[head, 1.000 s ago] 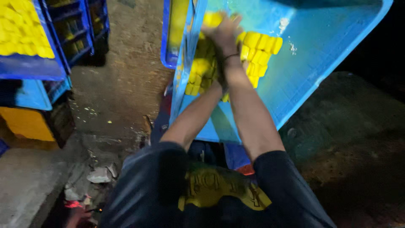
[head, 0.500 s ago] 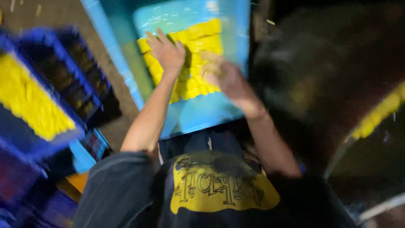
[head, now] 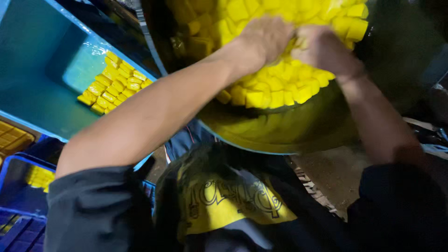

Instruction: The person scoops yellow tofu blocks out of a large water-filled vat using a red colander, then handles individual blocks by hand, squeezing and arranging them into a blue plastic bin and nearby crates. The clip starts mid-task with the vats already full of soaking tofu.

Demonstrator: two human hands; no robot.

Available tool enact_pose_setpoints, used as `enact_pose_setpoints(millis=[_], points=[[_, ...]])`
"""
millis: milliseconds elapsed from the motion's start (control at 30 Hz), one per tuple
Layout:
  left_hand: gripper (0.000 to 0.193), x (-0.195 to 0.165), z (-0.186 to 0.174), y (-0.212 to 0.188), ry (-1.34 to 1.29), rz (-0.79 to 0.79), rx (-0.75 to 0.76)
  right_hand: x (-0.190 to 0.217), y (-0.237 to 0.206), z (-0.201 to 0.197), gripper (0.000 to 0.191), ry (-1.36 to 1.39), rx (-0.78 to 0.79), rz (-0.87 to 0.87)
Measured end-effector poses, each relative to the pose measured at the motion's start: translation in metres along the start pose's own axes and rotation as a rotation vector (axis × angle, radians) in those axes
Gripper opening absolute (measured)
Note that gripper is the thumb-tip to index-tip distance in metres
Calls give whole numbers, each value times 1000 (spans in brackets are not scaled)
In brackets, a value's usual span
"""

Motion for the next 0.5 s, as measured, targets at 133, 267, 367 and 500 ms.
enact_pose_setpoints(millis=[133,267,367,500], points=[[26,46,112,-2,-54,-517,463,-24,30,73,62,-92,61,-142],[26,62,153,-2,359,-380,724,-25,50,106,26,-278,522,65],[26,63,144,-2,229,-295,711,-31,57,78,44,40,564,54],[25,70,87,14,71,-244,489,-48,82,10,44,546,540,117]])
Point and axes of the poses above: each hand's wrist, its own y-axis towards the middle knuckle, its own z-axis out of the palm, x = y × z, the point moved 5 cm from there along y, towards the middle knuckle, and after that the axes turned 3 degrees about x, right-handed, at the moved point
